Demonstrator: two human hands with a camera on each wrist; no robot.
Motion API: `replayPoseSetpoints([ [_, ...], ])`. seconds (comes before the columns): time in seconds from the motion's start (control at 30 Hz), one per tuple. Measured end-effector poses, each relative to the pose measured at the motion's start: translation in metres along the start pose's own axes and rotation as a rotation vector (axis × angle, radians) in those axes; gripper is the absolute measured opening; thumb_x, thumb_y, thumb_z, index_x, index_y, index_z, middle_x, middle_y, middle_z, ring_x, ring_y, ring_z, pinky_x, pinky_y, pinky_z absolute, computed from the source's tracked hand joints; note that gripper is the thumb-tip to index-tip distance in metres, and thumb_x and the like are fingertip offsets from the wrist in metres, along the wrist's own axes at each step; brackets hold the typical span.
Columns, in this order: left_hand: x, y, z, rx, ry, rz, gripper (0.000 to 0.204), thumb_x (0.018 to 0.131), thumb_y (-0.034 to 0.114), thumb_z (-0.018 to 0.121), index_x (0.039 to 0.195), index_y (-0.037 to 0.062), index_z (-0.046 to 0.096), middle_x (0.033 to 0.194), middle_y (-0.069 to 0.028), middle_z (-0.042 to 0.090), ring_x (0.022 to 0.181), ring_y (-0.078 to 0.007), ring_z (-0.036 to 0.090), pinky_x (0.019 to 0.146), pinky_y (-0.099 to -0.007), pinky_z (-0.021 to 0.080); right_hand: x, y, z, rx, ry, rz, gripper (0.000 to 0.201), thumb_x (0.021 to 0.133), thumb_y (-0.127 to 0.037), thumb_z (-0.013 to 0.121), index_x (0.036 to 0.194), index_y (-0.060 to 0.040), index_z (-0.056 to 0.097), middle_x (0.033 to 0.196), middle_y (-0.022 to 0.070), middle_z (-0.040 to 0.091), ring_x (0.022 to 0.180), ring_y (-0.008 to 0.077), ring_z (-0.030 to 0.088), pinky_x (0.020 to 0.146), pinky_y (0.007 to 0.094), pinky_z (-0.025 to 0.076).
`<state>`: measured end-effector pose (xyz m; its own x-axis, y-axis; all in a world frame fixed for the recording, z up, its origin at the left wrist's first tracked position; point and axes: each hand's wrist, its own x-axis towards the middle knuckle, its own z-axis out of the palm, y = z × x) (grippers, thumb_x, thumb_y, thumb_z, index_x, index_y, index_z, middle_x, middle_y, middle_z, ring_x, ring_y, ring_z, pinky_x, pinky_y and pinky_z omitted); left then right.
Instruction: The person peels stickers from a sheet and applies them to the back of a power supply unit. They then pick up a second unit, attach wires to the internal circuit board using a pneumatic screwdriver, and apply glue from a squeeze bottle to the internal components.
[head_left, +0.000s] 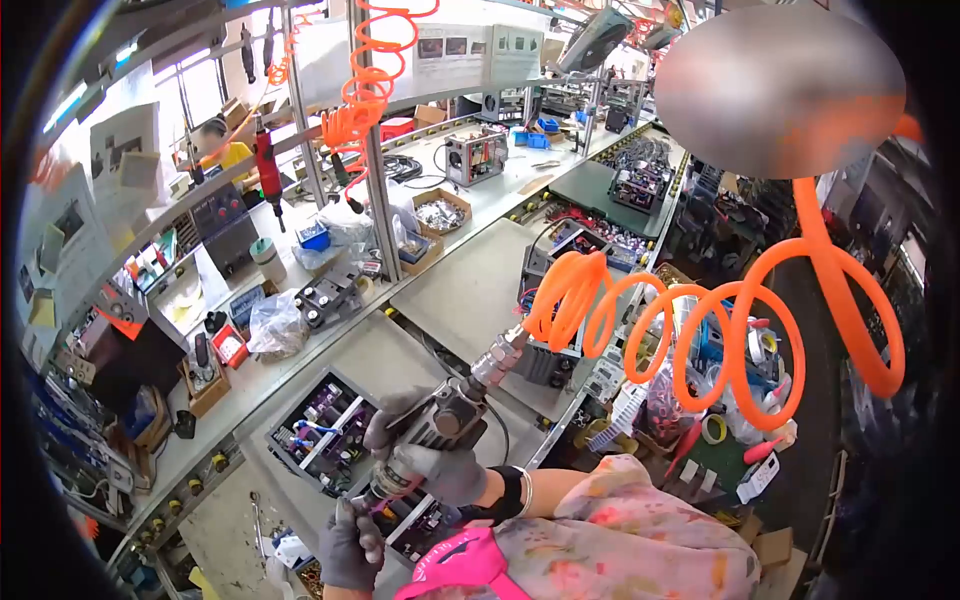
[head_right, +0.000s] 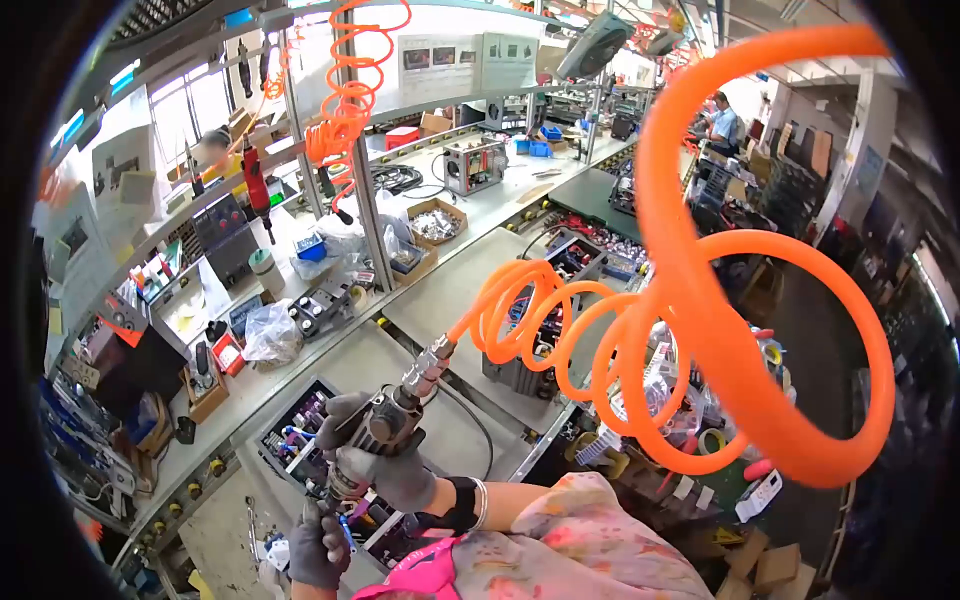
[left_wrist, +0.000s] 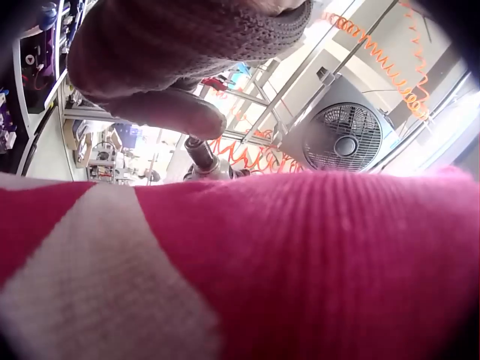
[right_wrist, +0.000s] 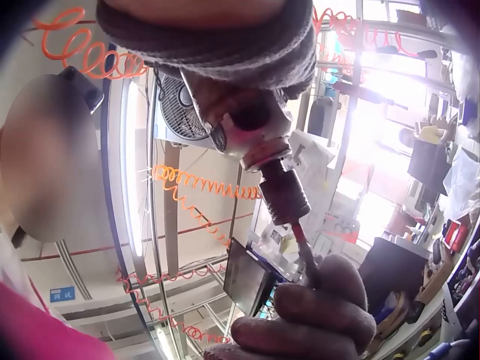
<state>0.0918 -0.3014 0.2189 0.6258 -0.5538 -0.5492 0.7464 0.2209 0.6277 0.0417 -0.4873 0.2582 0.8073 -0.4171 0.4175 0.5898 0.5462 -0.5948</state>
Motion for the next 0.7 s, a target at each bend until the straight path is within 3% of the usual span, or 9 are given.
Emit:
replayPoseSetpoints([
  [0.1, 0.011, -0.007, 0.0, -0.12, 0.059, -0.041, 0.022, 0.095, 0.029, 0.051, 0.093, 0.0072, 0.053, 0.061, -0.0013, 0.05, 0.043, -0.0102, 0.045, 0.031, -0.0234, 0.033, 0.0, 0.005, -0.003, 0.006, -0.011, -0.006, 0.048, 0.074, 0.004, 0.057, 0.121, -0.0053, 0.049, 0.101, 0.0062, 0.06, 0.095, 0.0145, 0.059, 0.084, 0.0298, 0.049],
  [0.3, 0.013, -0.001, -0.01, -0.032, 0.005, -0.062, 0.028, 0.094, 0.037, 0.051, 0.089, 0.0095, 0.053, 0.058, 0.0002, 0.047, 0.036, -0.0091, 0.038, 0.028, -0.0225, 0.028, -0.008, 0.026, 0.0, -0.11, 0.007, -0.068, 0.05, 0.074, 0.006, 0.057, 0.122, -0.0062, 0.048, 0.103, 0.008, 0.061, 0.098, 0.0164, 0.06, 0.086, 0.0323, 0.049],
  [0.4, 0.027, 0.001, -0.026, -0.228, 0.001, -0.046, 0.03, 0.094, 0.04, 0.051, 0.089, 0.0105, 0.052, 0.056, 0.0012, 0.044, 0.035, -0.0079, 0.035, 0.027, -0.0214, 0.024, -0.015, 0.042, 0.0, -0.14, 0.025, -0.064, 0.05, 0.075, 0.003, 0.063, 0.122, -0.0055, 0.048, 0.108, 0.0091, 0.059, 0.097, 0.0171, 0.06, 0.084, 0.0341, 0.05],
  [0.47, 0.022, 0.01, -0.022, -0.007, -0.097, 0.054, 0.04, 0.095, 0.046, 0.045, 0.083, 0.0089, 0.054, 0.055, 0.0024, 0.044, 0.035, -0.0067, 0.033, 0.028, -0.0209, 0.022, -0.015, 0.036, 0.004, -0.038, -0.024, 0.042, 0.045, 0.079, -0.006, 0.065, 0.12, -0.004, 0.048, 0.109, 0.0094, 0.058, 0.094, 0.0173, 0.06, 0.08, 0.0335, 0.051],
  [0.5, 0.014, 0.019, -0.005, 0.083, -0.043, 0.063, 0.048, 0.095, 0.051, 0.04, 0.083, 0.0071, 0.056, 0.053, 0.0028, 0.044, 0.036, -0.007, 0.034, 0.031, -0.0203, 0.025, -0.015, 0.029, 0.012, 0.032, -0.056, 0.104, 0.042, 0.081, -0.013, 0.066, 0.119, -0.0029, 0.049, 0.11, 0.0095, 0.057, 0.092, 0.0173, 0.06, 0.077, 0.0331, 0.051],
  [0.53, 0.013, 0.023, -0.007, 0.428, -0.175, 0.279, 0.043, 0.098, 0.041, 0.032, 0.075, 0.0098, 0.05, 0.051, 0.0021, 0.039, 0.036, -0.0084, 0.035, 0.035, -0.0202, 0.028, -0.01, 0.024, 0.013, 0.094, -0.091, 0.144, 0.039, 0.083, -0.014, 0.063, 0.118, -0.0032, 0.049, 0.108, 0.0099, 0.057, 0.09, 0.0183, 0.059, 0.074, 0.0345, 0.051],
  [0.57, 0.018, 0.02, -0.01, 0.301, -0.113, 0.136, 0.049, 0.097, 0.048, 0.033, 0.085, 0.0072, 0.056, 0.054, 0.0019, 0.045, 0.039, -0.0076, 0.038, 0.035, -0.0191, 0.026, -0.005, 0.018, 0.012, 0.128, -0.123, 0.127, 0.037, 0.084, -0.016, 0.059, 0.117, -0.0036, 0.049, 0.106, 0.0103, 0.057, 0.088, 0.0193, 0.058, 0.072, 0.0359, 0.051],
  [0.67, 0.012, 0.038, -0.014, -0.017, -0.008, -0.058, 0.07, 0.086, 0.069, 0.039, 0.098, 0.0042, 0.062, 0.06, -0.0017, 0.052, 0.041, -0.0086, 0.042, 0.031, -0.0188, 0.028, 0.015, 0.014, 0.003, 0.174, -0.114, -0.019, 0.03, 0.09, -0.02, 0.05, 0.116, -0.0045, 0.048, 0.101, 0.0115, 0.057, 0.083, 0.0222, 0.056, 0.065, 0.0401, 0.051],
  [0.7, 0.02, 0.042, -0.023, -0.075, 0.135, 0.002, 0.064, 0.087, 0.063, 0.044, 0.099, 0.0029, 0.062, 0.058, 0.0002, 0.05, 0.04, -0.0083, 0.041, 0.031, -0.0175, 0.028, 0.019, 0.006, 0.003, 0.163, -0.053, -0.077, 0.035, 0.089, -0.02, 0.05, 0.121, -0.0057, 0.045, 0.102, 0.0115, 0.057, 0.085, 0.0216, 0.056, 0.07, 0.0405, 0.051],
])
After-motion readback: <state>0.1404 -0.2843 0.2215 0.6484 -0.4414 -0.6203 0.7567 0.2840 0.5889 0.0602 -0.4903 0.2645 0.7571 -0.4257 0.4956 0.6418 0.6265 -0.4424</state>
